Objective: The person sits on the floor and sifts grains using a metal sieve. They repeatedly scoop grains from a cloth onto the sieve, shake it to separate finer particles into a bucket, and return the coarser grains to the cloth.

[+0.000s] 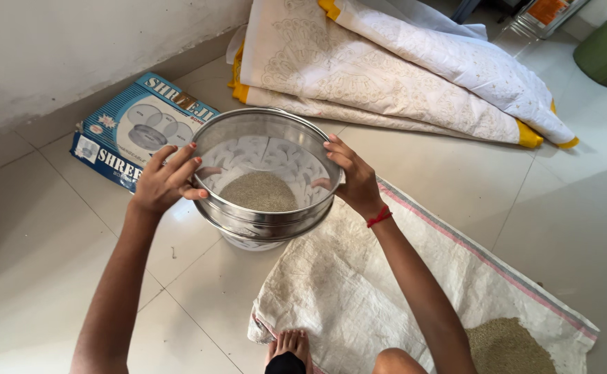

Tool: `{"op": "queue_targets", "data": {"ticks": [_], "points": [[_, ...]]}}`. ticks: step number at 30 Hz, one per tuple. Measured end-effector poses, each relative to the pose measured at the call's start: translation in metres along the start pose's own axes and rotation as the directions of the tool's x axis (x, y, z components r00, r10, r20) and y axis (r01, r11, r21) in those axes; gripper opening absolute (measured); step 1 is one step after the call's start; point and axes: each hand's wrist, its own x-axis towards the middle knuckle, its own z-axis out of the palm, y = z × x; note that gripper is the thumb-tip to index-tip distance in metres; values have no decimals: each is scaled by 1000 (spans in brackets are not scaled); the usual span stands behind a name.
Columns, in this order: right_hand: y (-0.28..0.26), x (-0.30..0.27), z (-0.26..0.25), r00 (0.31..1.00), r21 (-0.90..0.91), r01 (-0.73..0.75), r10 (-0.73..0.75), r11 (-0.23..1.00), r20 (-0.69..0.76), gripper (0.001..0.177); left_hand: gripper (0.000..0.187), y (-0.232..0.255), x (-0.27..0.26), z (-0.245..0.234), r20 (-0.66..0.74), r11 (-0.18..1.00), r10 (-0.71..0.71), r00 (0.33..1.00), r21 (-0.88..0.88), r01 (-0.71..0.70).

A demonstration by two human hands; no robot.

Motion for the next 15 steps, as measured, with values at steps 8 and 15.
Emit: {"op": "queue_targets", "data": {"ticks": [8,15], "points": [[-7,-17,-100,955,215,-283,296,935,-29,81,81,25,144,-30,-6,939,-160,987,-309,150],[7,-135,-221,694,378,-685,716,623,78,56,84,125,253,18,361,602,-230,904,-677,423]]}}
